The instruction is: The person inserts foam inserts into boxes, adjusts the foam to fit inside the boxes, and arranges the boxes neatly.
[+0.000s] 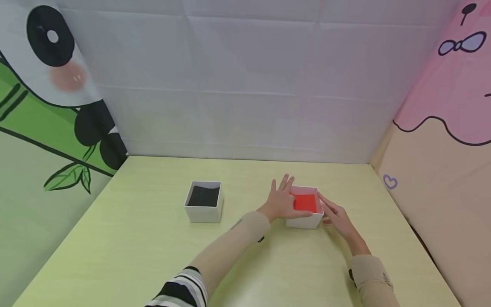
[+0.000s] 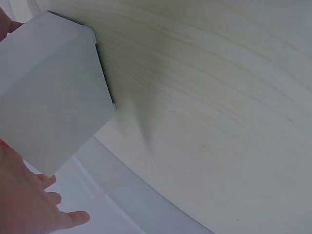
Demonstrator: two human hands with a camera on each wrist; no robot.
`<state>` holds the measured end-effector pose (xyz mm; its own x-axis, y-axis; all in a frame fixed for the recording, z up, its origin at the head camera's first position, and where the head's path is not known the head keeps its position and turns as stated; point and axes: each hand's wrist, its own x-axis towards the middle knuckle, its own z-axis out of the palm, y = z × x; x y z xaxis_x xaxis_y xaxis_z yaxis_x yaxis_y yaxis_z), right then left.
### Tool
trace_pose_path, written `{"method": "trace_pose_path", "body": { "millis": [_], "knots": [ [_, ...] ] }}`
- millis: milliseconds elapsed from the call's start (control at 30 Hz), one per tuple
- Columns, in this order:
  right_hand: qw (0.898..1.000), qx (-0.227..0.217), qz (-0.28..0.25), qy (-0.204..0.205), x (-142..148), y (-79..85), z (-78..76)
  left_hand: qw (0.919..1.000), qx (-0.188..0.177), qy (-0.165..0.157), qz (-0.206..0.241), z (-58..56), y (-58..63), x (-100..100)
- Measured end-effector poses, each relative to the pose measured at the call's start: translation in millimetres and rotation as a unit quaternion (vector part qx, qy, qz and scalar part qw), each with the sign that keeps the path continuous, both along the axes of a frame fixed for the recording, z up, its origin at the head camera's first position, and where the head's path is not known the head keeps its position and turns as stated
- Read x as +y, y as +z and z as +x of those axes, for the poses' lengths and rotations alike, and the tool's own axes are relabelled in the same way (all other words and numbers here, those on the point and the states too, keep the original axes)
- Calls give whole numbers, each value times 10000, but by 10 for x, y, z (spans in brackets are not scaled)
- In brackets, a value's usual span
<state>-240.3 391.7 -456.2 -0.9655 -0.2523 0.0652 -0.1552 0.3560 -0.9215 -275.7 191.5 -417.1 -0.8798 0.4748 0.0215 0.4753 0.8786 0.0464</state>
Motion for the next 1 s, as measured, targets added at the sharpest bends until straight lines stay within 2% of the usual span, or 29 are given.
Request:
{"method": "trace_pose_path", "body": {
  "millis": [233, 433, 600, 767, 900, 1000],
  "knots": [
    [10000, 64, 26, 5, 14, -10, -41, 9999, -70, 77, -43, -17, 5, 15],
    [9999, 8, 13, 100, 19, 9, -52, 9993, -136, -116, 316, -48, -21, -38],
    [9997, 220, 20, 62, 26, 19, -44, 9982, -108, -330, 489, -51, -39, -80],
    [9946, 893, 320, -429, 35, -4, 5, 9982, 10, -477, 368, 17, -13, -128],
    [9838, 1557, 300, -834, 23, 5, 67, 9966, 202, -545, 581, 123, 51, -201],
    [9751, 1885, 395, -1096, -10, 58, 110, 9934, 445, -636, 850, 207, 95, -295]
  ]
}}
